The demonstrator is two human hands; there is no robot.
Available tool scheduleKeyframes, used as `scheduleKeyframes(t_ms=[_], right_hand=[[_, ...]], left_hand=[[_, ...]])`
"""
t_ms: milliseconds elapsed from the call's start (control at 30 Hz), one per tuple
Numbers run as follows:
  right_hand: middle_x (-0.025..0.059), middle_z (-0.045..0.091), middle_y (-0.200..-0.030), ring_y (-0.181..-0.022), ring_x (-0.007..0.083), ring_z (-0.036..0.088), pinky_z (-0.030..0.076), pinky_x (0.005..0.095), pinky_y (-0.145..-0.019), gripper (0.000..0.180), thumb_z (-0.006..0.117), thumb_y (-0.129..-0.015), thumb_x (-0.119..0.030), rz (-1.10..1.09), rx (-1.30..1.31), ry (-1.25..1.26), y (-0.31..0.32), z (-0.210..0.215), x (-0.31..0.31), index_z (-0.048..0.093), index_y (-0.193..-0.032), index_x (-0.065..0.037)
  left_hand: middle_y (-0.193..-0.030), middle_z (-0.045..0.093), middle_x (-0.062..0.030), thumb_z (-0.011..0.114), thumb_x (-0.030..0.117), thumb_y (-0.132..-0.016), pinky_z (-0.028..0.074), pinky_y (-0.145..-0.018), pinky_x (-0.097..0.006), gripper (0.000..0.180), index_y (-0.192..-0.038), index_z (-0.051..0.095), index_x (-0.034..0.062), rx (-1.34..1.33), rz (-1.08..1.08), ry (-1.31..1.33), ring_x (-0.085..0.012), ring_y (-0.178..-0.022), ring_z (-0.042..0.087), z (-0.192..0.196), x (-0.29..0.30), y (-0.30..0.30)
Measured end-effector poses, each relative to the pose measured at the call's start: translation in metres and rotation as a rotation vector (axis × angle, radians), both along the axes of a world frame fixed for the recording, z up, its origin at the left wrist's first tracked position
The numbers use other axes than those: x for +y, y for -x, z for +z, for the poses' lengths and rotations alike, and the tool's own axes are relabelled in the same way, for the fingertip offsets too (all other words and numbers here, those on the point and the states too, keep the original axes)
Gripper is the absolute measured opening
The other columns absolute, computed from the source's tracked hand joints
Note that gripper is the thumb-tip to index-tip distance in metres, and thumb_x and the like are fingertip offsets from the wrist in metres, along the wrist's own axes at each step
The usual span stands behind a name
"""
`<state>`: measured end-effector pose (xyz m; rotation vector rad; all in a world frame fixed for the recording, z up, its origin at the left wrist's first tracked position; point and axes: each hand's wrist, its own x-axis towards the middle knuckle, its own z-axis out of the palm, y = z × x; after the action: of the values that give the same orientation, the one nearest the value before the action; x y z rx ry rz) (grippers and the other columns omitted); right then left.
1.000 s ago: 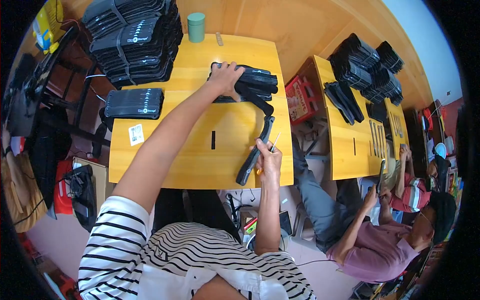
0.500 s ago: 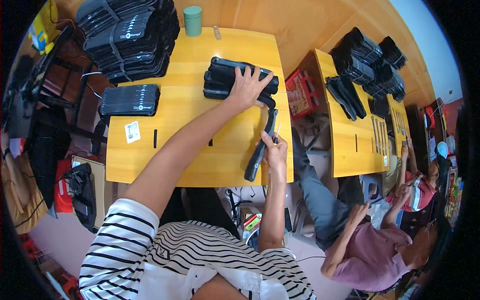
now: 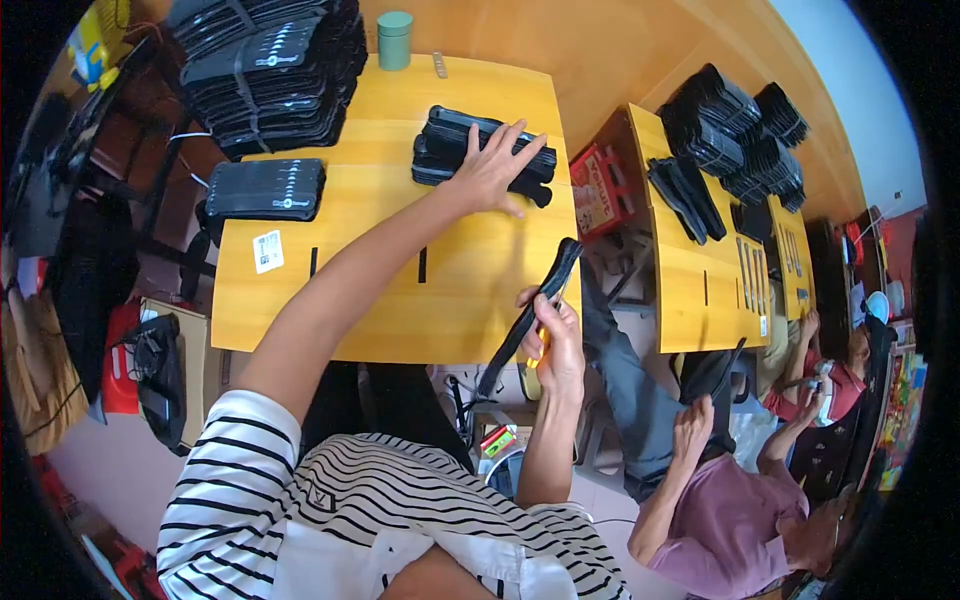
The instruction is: Assembling and inspecting black leather straps by attaching metal hardware components.
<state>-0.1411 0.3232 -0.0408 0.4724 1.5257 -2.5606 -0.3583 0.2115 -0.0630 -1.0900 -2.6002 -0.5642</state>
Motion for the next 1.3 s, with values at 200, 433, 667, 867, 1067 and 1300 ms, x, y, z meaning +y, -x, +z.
scheduleKeyframes(t_ms=[200,433,667,867,1067,1300], right_hand=[[-0.0034,0.043,-0.053,-0.037,0.0029,0.033,0.023,0.018,-0.034,0.021,0.055,-0.088,-0.021,-0.069,0.026,-0.003,0.004,0.001,-0.023,0.056,-0.093,-0.001],[-0.006,0.038,-0.048,-0.036,0.0026,0.03,0.022,0.0187,-0.035,0.016,0.059,-0.085,-0.019,0.155,-0.007,-0.236,-0.014,0.005,-0.09,0.058,-0.092,-0.004],[0.0008,0.045,-0.08,-0.04,0.0035,0.033,0.023,0.0179,-0.034,0.027,0.043,-0.093,-0.028,0.206,0.162,-0.296,-0.031,0.015,-0.131,0.042,-0.114,-0.01],[-0.0004,0.041,-0.071,-0.043,0.0038,0.036,0.027,0.017,-0.037,0.015,0.041,-0.093,-0.018,0.26,0.194,-0.266,-0.047,0.026,-0.146,0.048,-0.1,-0.007],[-0.0017,0.047,-0.067,-0.053,0.0034,0.04,0.032,0.0158,-0.047,0.027,0.043,-0.092,-0.01,0.382,0.319,-0.485,-0.066,0.015,-0.161,0.056,-0.115,-0.004],[0.0007,0.046,-0.065,-0.052,0.0086,0.042,0.037,0.0213,-0.051,0.037,0.043,-0.088,-0.001,0.497,0.443,-0.501,-0.077,0.028,-0.178,0.05,-0.124,-0.005]], left_hand=[[-0.093,0.062,-0.0094,0.064,0.032,-0.08,0.045,-0.072,-0.027,0.037,-0.1,0.06,0.0014,-1.084,-0.043,-0.416,-0.0134,-0.086,0.058,0.009,-0.087,-0.083],[-0.092,0.06,-0.0001,0.065,0.013,-0.079,0.043,-0.073,-0.025,0.029,-0.105,0.059,0.0004,-1.49,-0.207,-0.792,-0.0073,-0.084,0.054,-0.011,-0.147,-0.221],[-0.092,0.062,-0.004,0.059,0.018,-0.083,0.046,-0.073,-0.024,0.029,-0.106,0.056,0.0011,-1.495,0.022,-0.92,-0.0126,-0.083,0.059,0.015,-0.209,-0.274],[-0.09,0.057,-0.0064,0.047,0.023,-0.092,0.053,-0.075,-0.038,0.025,-0.108,0.046,0.0045,-1.28,0.167,-1.668,-0.0208,-0.082,0.062,0.014,-0.235,-0.283],[-0.1,0.059,-0.0129,0.05,0.019,-0.09,0.055,-0.068,-0.031,0.028,-0.113,0.042,0.0052,-1.107,0.191,-1.661,-0.0193,-0.086,0.063,0.023,-0.239,-0.283],[-0.096,0.062,-0.0141,0.053,0.014,-0.088,0.056,-0.067,-0.029,0.029,-0.114,0.046,0.0029,-0.929,0.251,-1.688,-0.0169,-0.08,0.064,0.035,-0.246,-0.286]])
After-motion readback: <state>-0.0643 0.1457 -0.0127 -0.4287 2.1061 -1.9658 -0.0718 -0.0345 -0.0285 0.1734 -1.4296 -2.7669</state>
